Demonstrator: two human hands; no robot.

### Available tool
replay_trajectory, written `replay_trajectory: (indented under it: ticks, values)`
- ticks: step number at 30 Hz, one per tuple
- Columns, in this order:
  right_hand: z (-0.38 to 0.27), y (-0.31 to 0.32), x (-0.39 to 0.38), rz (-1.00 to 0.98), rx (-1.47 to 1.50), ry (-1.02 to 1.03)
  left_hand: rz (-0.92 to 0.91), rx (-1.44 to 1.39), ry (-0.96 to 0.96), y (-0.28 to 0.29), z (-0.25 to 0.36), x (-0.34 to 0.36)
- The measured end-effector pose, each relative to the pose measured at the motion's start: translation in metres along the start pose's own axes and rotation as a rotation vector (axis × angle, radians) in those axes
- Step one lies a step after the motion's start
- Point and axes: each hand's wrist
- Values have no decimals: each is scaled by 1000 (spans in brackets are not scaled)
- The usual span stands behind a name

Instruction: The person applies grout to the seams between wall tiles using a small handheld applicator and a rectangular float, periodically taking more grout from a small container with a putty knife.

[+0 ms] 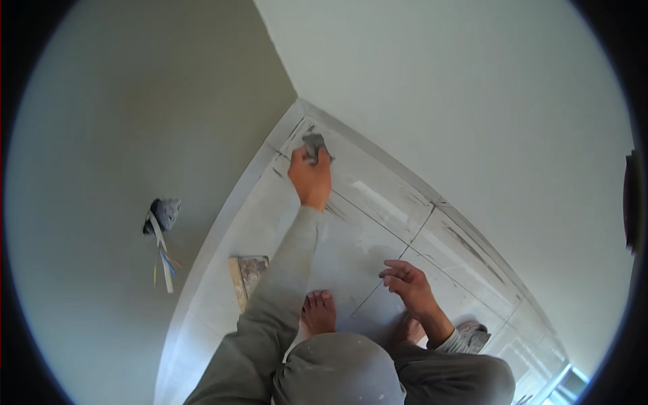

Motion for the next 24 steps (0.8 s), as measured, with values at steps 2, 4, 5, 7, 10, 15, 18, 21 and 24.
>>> replay_trajectory:
  ticks: [2,4,5,7,10,15,18,21,24]
  values:
    - [13,5,-10,-15,-48,-1,86,81,21,-4,-9,22]
    - [19,13,-13,9,-44,16,148,139,37,-15,-16,38]
    - [19,16,-15,1,-57,10,195,177,38,-20,-20,42]
    - [14,21,-20,6,-40,45,259,216,51,-31,-20,48]
    - [7,30,-20,10,-9,78,322,232,34,-48,-11,51]
    - [-7,41,-21,9,-34,117,311,234,138,-80,-2,38]
    - [-9,49,-23,4,-48,151,320,185,113,-84,-11,37]
    - [-4,59,-28,-9,-55,162,305,266,87,-85,-18,24]
    - [0,61,-30,7,-70,155,183,226,87,-69,-29,25]
Point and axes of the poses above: each hand's wrist, its own x-axis towards the middle knuckle, its own y-axis out of the back of the hand, z = x × y, and after that the axes turned 5 degrees about -y, right-handed
